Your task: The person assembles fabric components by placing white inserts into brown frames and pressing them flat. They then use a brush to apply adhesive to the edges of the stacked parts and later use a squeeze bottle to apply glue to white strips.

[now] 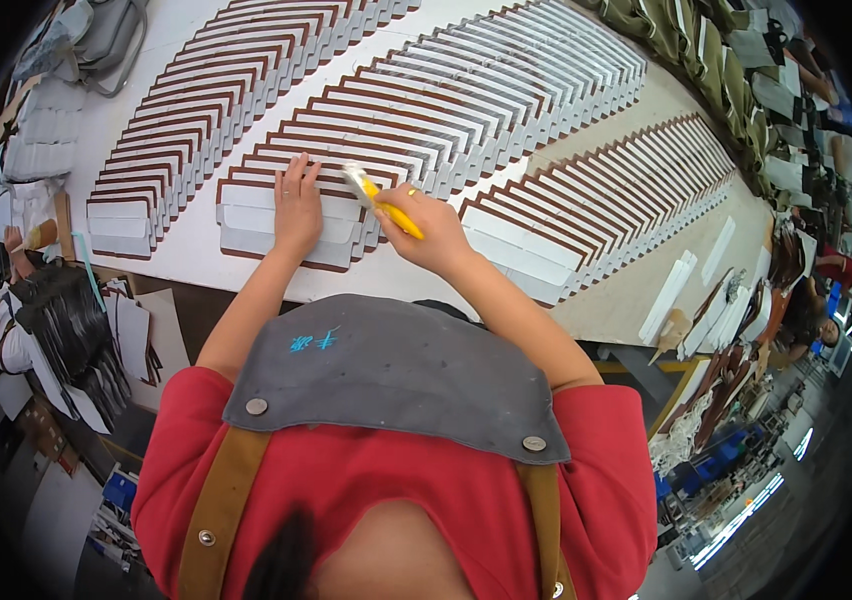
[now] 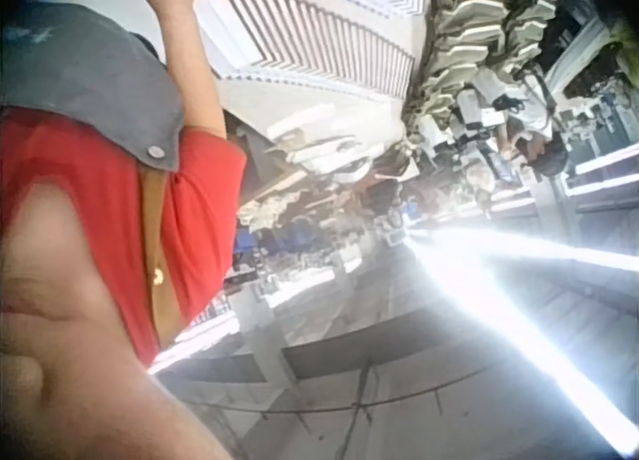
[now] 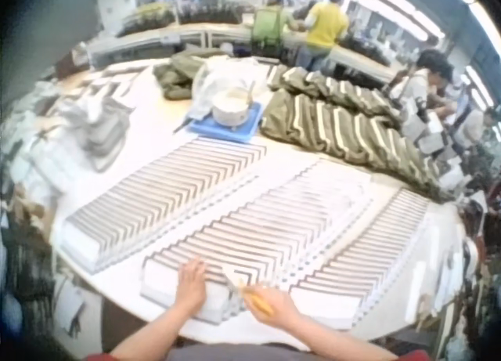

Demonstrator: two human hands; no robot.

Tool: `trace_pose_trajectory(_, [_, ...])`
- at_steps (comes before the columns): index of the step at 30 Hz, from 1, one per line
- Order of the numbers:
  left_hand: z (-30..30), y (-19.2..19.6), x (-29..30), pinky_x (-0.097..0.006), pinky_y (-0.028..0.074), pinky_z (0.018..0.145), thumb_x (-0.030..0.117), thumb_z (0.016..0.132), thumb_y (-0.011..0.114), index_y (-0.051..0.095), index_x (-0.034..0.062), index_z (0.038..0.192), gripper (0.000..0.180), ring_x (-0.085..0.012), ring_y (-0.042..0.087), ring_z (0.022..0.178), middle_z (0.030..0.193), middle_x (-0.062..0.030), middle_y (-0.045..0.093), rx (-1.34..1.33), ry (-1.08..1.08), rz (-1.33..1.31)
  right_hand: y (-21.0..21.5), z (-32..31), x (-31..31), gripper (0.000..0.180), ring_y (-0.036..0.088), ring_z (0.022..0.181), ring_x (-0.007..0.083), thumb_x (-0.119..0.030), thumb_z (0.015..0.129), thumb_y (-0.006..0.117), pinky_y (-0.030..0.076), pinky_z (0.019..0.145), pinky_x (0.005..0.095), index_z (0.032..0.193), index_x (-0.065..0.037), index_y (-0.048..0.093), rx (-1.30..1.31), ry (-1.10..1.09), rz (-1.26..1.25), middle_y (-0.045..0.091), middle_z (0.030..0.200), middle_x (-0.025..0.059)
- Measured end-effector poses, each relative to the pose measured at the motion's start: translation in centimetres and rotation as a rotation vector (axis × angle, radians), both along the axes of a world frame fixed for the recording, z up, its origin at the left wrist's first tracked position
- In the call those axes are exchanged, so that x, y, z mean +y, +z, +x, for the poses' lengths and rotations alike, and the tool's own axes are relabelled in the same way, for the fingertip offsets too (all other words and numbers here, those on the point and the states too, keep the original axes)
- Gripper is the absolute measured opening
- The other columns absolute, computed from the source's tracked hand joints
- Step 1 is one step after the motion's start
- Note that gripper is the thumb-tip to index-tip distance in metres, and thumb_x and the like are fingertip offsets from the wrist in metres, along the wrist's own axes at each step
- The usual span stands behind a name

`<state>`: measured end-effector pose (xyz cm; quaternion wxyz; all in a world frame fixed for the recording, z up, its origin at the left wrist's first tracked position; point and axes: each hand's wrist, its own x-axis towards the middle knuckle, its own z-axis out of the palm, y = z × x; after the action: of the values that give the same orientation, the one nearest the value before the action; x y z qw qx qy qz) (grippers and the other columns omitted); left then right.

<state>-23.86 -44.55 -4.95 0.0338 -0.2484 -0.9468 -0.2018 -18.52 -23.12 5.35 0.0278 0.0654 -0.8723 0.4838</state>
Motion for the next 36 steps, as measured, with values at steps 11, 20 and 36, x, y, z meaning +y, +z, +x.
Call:
trace_pose_trajectory(11, [0.1,-0.7,-0.2,-0.049,0.020,0.108,0.002,0.083,0.045,0.036,0.0092,0.127,0.046,-0.0270,0.029,0.130,0.136,-0.0100,0.033,0.015,-0.019,0.028,-1.6,1.2,-1.7,0.015,0.057,0.056,0.0227,-0.009,0.076,0.063,0.045,0.048,0.0322,0.090,-0.009,0.058,0.129,0.030,0.153,0.056,0.070,0.0075])
trace_pose_trajectory(20, [0.1,-0.5,-0.2,-0.048,0.020,0.109,0.002,0.083,0.045,0.037,0.0077,0.127,0.045,-0.0259,0.028,0.131,0.135,-0.0100,0.033,0.006,-0.024,0.005,-1.0,1.3,-1.5,0.017,0.058,0.058,0.0235,-0.010,0.076,0.064,0.046,0.050,0.0314,0.091,-0.010,0.058,0.088,0.092,0.154,0.056,0.072,0.0080])
trace_pose_trajectory(36, [0.1,-0.4,-0.2,-0.051,0.016,0.109,0.002,0.082,0.047,0.042,0.0216,0.131,0.053,-0.0252,0.025,0.133,0.142,-0.0020,0.030,-0.040,-0.045,-0.103,-0.1,-1.7,3.7,0.013,0.059,0.060,0.0262,-0.013,0.079,0.063,0.046,0.052,0.0342,0.090,-0.011,0.058,0.067,-0.060,0.266,0.058,0.074,0.0070])
